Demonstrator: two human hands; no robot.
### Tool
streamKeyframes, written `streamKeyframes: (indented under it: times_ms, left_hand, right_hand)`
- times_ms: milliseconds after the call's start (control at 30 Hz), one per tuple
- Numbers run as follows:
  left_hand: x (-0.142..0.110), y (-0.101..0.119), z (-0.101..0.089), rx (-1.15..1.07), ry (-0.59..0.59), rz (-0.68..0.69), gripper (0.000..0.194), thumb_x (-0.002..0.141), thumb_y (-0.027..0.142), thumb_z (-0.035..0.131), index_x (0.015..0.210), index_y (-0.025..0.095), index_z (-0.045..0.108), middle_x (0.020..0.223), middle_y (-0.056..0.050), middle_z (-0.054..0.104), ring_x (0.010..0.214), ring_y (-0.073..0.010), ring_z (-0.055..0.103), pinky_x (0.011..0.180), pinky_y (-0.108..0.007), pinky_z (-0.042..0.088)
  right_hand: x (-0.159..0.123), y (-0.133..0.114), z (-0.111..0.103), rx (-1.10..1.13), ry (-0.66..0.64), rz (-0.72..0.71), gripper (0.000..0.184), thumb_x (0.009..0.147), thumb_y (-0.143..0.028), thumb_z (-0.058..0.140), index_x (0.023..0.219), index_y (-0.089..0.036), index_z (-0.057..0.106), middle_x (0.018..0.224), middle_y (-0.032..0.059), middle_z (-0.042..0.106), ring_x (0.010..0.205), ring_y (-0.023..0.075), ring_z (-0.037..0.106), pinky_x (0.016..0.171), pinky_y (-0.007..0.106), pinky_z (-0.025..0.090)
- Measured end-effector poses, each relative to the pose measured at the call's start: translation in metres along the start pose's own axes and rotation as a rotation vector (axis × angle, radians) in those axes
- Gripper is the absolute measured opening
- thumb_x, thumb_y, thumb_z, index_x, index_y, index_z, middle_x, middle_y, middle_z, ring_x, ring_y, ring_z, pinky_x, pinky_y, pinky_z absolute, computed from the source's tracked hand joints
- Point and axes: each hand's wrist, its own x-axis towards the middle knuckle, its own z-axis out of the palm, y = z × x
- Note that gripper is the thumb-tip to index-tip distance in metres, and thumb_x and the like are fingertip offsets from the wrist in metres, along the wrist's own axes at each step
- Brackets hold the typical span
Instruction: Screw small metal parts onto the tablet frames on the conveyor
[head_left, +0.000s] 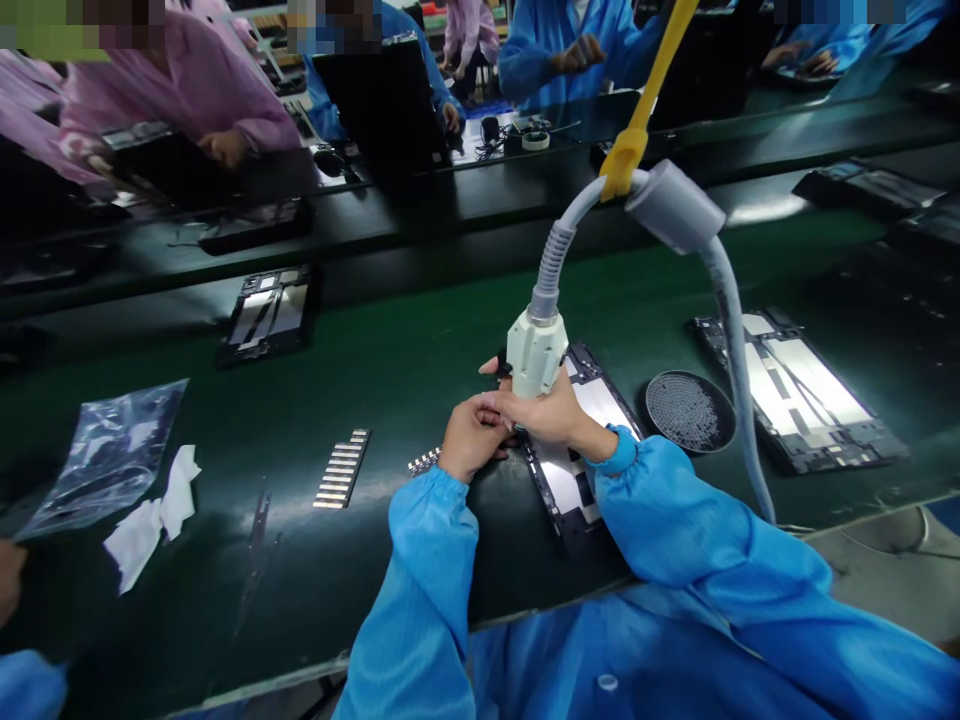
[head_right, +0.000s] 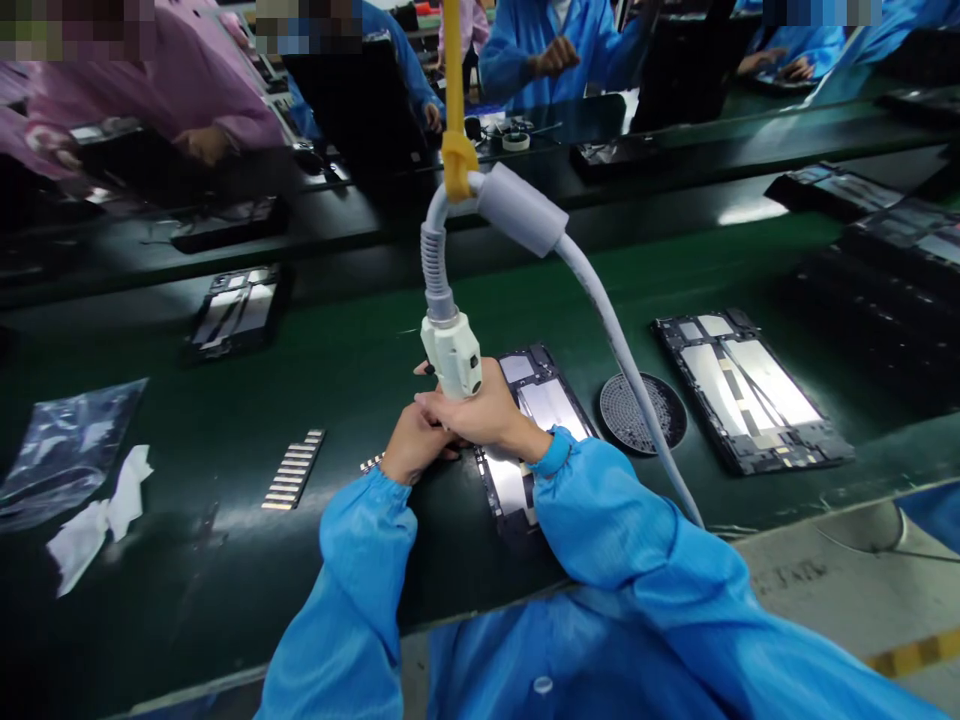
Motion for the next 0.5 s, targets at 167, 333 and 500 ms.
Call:
streamKeyframes:
  times_ms: [167, 333, 500]
  left_hand:
    - [-0.008, 0.003, -0.003, 0.004, -0.013, 0.058, 0.020, 0.063, 0.013, 0.066, 0.082, 0.010, 0.063, 0.059, 0.000, 0.062, 0.049, -0.0129, 0.060, 0.044, -0.021, 0.049]
    - [-0.051, -0.007, -0.065, 0.253, 0.214, 0.121, 0.019, 0.071, 0.024, 0.064, 0.087, 0.014, 0.071, 0.079, -0.007, 0.071, 0.073, -0.0187, 0.067, 0.075, -0.032, 0.053]
    - [-0.083, -0.037, -0.113, 0.549, 0.525, 0.085, 0.037, 0.067, 0.039, 0.068, 0.095, 0.015, 0.071, 0.084, -0.007, 0.069, 0.067, -0.0183, 0.060, 0.069, -0.034, 0.050]
  right_hand:
    - [-0.007, 0.006, 0.002, -0.141, -0.046, -0.073, 0.023, 0.065, -0.029, 0.072, 0.080, -0.015, 0.061, 0.068, 0.0023, 0.063, 0.064, 0.0157, 0.061, 0.062, 0.029, 0.052]
    - [-0.011, 0.007, 0.001, -0.189, -0.059, -0.082, 0.021, 0.072, -0.031, 0.067, 0.084, -0.014, 0.062, 0.056, -0.0009, 0.056, 0.049, 0.0116, 0.053, 0.051, 0.026, 0.047]
    - [-0.010, -0.001, 0.003, -0.135, -0.034, -0.070, 0.024, 0.072, -0.031, 0.069, 0.088, -0.014, 0.062, 0.054, -0.0023, 0.054, 0.046, 0.0098, 0.050, 0.049, 0.024, 0.044]
